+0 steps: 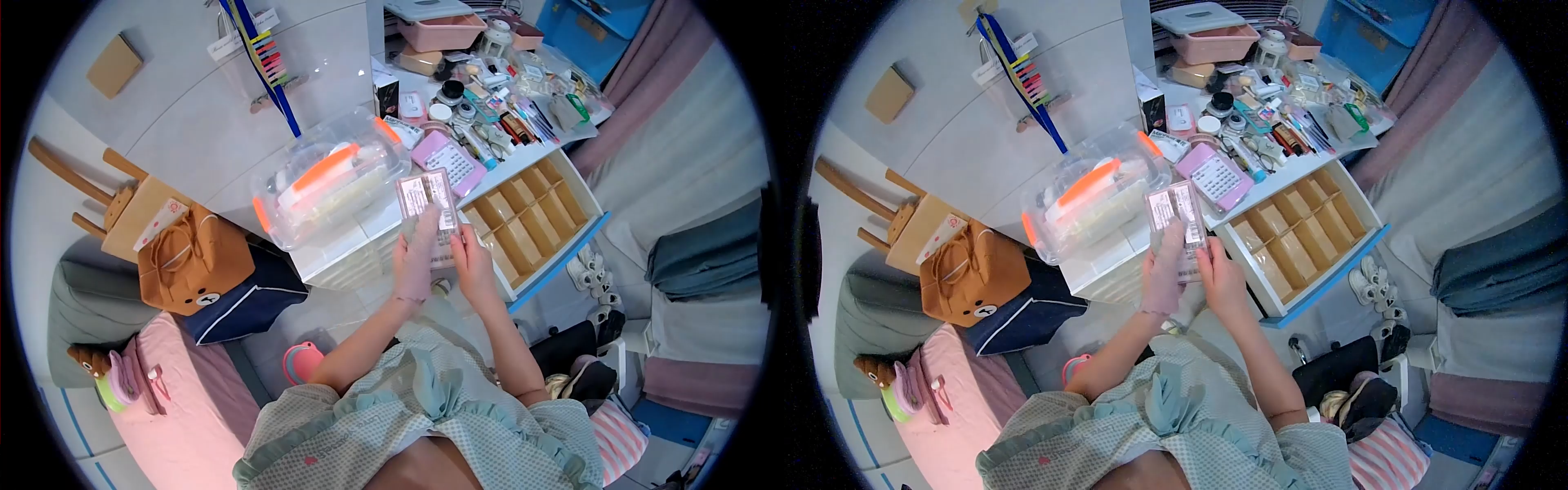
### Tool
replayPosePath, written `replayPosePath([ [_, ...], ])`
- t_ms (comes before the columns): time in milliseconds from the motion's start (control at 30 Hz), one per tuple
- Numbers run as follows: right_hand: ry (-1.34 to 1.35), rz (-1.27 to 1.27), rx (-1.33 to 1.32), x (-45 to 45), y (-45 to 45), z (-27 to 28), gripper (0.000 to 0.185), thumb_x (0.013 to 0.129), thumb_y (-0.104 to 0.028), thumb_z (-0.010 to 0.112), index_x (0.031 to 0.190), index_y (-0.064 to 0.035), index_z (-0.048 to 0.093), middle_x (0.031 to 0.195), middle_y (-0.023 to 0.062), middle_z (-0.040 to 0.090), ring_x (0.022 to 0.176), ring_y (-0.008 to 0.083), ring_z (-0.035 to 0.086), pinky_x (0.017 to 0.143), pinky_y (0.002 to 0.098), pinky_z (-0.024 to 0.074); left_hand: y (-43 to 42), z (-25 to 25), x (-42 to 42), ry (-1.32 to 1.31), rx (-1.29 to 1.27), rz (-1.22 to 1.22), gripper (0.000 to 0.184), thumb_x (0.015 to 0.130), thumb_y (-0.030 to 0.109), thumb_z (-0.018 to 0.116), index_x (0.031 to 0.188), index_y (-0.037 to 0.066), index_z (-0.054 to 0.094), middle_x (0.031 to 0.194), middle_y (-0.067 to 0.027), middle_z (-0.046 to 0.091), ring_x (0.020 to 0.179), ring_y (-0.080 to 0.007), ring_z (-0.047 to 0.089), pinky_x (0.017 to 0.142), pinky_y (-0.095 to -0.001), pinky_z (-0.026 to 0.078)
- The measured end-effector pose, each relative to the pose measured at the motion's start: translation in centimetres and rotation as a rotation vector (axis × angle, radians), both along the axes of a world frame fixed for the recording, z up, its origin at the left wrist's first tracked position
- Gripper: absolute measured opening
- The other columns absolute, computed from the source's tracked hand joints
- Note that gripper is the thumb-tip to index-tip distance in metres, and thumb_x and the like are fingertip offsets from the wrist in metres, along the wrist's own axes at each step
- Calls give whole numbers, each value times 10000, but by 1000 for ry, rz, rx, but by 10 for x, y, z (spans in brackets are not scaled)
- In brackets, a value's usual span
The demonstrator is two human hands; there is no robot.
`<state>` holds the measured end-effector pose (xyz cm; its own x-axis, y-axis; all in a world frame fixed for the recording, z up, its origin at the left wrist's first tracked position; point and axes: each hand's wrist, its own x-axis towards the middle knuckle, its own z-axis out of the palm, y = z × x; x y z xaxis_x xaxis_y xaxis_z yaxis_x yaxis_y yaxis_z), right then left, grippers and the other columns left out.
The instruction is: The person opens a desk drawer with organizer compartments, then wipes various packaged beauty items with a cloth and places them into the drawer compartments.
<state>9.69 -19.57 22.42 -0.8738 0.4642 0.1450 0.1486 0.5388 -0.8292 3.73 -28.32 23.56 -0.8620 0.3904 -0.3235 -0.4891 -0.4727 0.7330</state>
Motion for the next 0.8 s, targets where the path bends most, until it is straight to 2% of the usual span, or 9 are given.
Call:
replayPosePath([
  [67, -21, 48, 93, -1, 1, 1, 181, 883, -222, 473, 947, -53, 461, 609, 146, 553, 546, 328, 556, 477, 411, 402, -1, -10, -15, 38, 24, 26, 393, 830, 341, 592, 1056, 23, 547, 931, -27, 581, 765, -82, 551, 650, -244, 453],
  [167, -80, 151, 221, 3, -2, 11, 164, 880, -203, 482, 955, -58, 462, 633, 161, 554, 559, 349, 545, 482, 400, 396, -8, -16, -43, -49, -109, 94, 439, 809, 404, 598, 1017, 21, 548, 879, -32, 578, 746, -83, 544, 638, -256, 452],
  [200, -110, 175, 230, 6, -4, 13, 167, 878, -205, 485, 958, -60, 461, 636, 161, 557, 567, 351, 549, 483, 407, 399, -11, -13, -53, -9, -91, 126, 447, 793, 444, 601, 953, 29, 557, 790, -24, 566, 673, -82, 535, 583, -248, 445],
  [267, -169, 224, 248, 10, -8, 15, 173, 874, -210, 491, 962, -64, 460, 642, 162, 562, 582, 355, 558, 487, 421, 404, -16, -3, -62, 10, -59, 141, 436, 796, 447, 595, 924, 31, 563, 747, -16, 555, 629, -81, 530, 546, -242, 439],
  [333, -138, 202, 231, 11, -12, 11, 175, 876, -205, 487, 971, -60, 462, 646, 164, 563, 581, 358, 555, 489, 419, 401, -15, -2, -64, -23, -50, 163, 391, 813, 429, 581, 887, 46, 569, 708, -7, 549, 567, -80, 524, 495, -232, 432],
  [433, -45, 94, 179, 5, -16, 4, 186, 882, -221, 475, 970, -59, 456, 619, 155, 563, 551, 350, 555, 480, 428, 407, -9, -2, -53, -27, -49, 52, 358, 812, 390, 599, 914, 47, 571, 744, -20, 573, 589, -84, 539, 518, -234, 446],
  [600, 107, -121, 46, -14, -2, -10, 211, 891, -236, 452, 990, -50, 472, 664, 165, 576, 581, 361, 559, 500, 444, 399, 1, -2, -8, 14, -102, -45, 329, 805, 309, 630, 977, 34, 575, 850, -28, 606, 712, -88, 572, 559, -242, 464],
  [700, -16, -96, 68, -10, 1, -14, 208, 891, -249, 446, 962, -59, 491, 683, 160, 587, 610, 368, 564, 506, 450, 398, 0, 7, -6, 1, -75, -65, 315, 820, 305, 612, 975, 33, 576, 844, -23, 606, 724, -82, 569, 560, -240, 463],
  [800, -80, -37, 152, -4, 7, 0, 201, 894, -255, 433, 950, -76, 504, 623, 134, 560, 566, 305, 562, 491, 391, 395, -1, 2, -18, 159, -23, 6, 342, 847, 356, 561, 937, 26, 582, 788, -29, 600, 676, -71, 549, 553, -226, 444],
])
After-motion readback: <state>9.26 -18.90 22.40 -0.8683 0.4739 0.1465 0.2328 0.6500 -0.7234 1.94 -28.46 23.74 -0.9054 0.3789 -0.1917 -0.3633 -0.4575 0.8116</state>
